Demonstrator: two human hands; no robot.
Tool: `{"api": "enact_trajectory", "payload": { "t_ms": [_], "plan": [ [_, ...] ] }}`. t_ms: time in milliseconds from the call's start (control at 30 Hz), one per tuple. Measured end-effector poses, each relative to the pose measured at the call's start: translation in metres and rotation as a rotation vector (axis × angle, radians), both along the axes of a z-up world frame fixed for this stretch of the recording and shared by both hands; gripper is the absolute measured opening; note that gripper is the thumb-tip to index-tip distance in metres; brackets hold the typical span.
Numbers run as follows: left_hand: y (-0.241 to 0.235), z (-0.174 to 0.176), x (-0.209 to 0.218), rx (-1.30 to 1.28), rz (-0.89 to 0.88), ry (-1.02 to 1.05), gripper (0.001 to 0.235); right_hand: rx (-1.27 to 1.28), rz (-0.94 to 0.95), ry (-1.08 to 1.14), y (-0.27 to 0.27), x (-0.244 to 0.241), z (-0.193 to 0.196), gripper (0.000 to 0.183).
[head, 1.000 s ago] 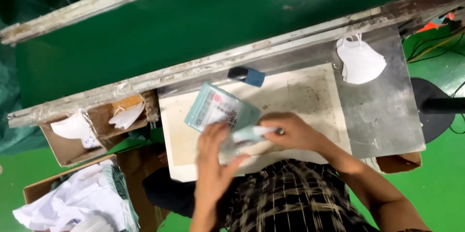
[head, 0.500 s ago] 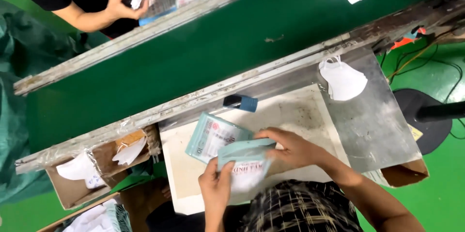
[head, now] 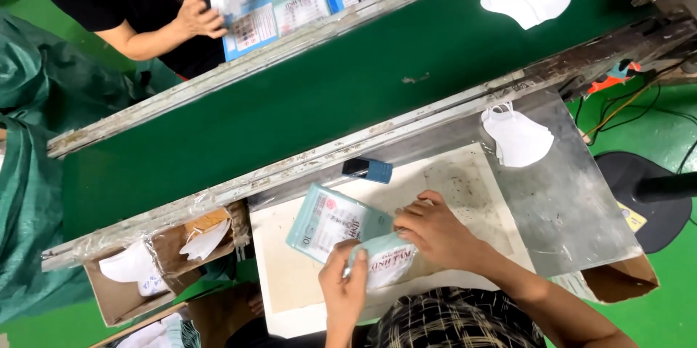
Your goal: Packaging face masks into clear plastic bags at a manufacturing workstation.
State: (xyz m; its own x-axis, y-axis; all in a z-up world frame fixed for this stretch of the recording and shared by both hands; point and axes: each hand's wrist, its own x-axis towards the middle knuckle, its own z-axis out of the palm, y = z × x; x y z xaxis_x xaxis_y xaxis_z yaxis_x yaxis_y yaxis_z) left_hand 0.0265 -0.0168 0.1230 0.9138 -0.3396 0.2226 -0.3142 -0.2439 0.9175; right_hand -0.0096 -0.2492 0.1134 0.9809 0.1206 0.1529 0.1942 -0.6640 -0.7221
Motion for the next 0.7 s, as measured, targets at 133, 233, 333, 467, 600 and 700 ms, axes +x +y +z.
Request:
{"api": "enact_trajectory", "payload": {
  "t_ms": [133, 233, 333, 467, 600, 700],
  "plan": [
    [-0.005, -0.005, -0.001, 0.097, 0.065, 0.195, 0.011, -0.011, 0.026, -0.114, 0.002, -0.001, 0.016, 0.014],
    [-0.014, -0.013, -0.005, -0.013, -0.087, 0.048, 0.020, -0.025, 0.053, -0.179, 0.005, -0.005, 0.012, 0.011],
    [-0.022, -0.016, -0.007, 0.026, -0.039, 0.212, 0.016, -0.042, 0.070, -0.061, 0.004, -0.014, 0.000, 0.010],
    [-0.014, 0.008, 0.003, 0.044, -0.129, 0.098, 0.017, -0.070, 0.071, -0.032, -0.007, -0.017, -0.014, 0.011],
    [0.047, -0.084, 0.050, 0.303, -0.251, 0.387, 0.029, 0.010, -0.133, -0.124, -0.024, -0.008, -0.035, 0.033],
    [0.162, -0.145, 0.118, -0.215, 0.276, 0.386, 0.032, 0.054, -0.367, -0.160, -0.045, -0.010, -0.076, 0.047]
  ]
}}
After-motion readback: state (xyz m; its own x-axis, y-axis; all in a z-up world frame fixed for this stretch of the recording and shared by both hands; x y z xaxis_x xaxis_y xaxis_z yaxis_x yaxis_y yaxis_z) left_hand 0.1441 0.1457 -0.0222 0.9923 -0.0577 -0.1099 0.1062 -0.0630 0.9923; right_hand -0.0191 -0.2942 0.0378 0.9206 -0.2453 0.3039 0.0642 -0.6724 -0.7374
